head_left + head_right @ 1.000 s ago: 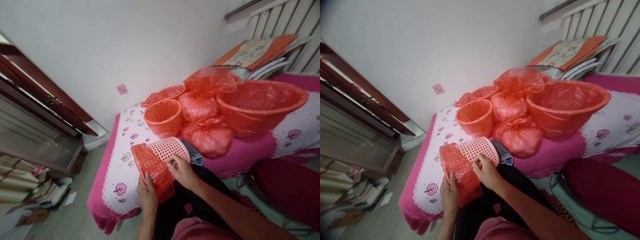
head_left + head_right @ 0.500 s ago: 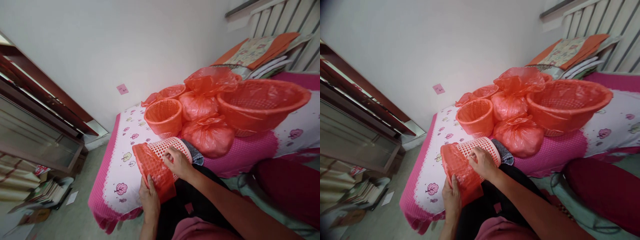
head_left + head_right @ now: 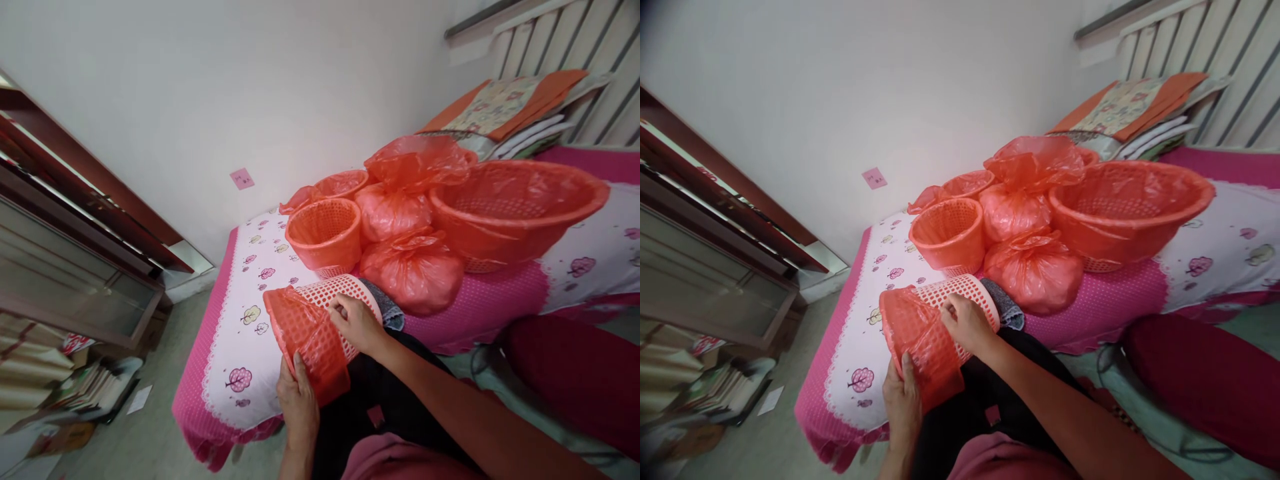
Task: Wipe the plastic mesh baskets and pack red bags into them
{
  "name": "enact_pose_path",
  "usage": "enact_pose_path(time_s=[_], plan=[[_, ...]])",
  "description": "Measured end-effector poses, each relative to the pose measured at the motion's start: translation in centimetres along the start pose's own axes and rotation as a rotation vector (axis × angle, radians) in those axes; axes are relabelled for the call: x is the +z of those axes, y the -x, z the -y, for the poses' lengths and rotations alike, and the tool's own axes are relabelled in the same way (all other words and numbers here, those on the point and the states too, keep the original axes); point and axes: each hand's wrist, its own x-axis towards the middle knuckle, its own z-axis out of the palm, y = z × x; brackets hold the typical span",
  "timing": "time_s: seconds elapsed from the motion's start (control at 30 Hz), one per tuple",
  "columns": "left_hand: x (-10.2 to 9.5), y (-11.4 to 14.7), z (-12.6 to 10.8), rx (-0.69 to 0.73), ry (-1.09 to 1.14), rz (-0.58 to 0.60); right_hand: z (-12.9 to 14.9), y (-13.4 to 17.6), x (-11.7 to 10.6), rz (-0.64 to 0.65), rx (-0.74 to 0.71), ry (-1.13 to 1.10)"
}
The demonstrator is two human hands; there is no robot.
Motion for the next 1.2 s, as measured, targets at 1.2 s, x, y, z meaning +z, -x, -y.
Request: enact_pose_path(time_s=[1.2], plan=[[-0.2,0.0,1.1,0.016,0.053,0.027,-0.8,0.7,-0.8,0.094,0.012,-0.087]])
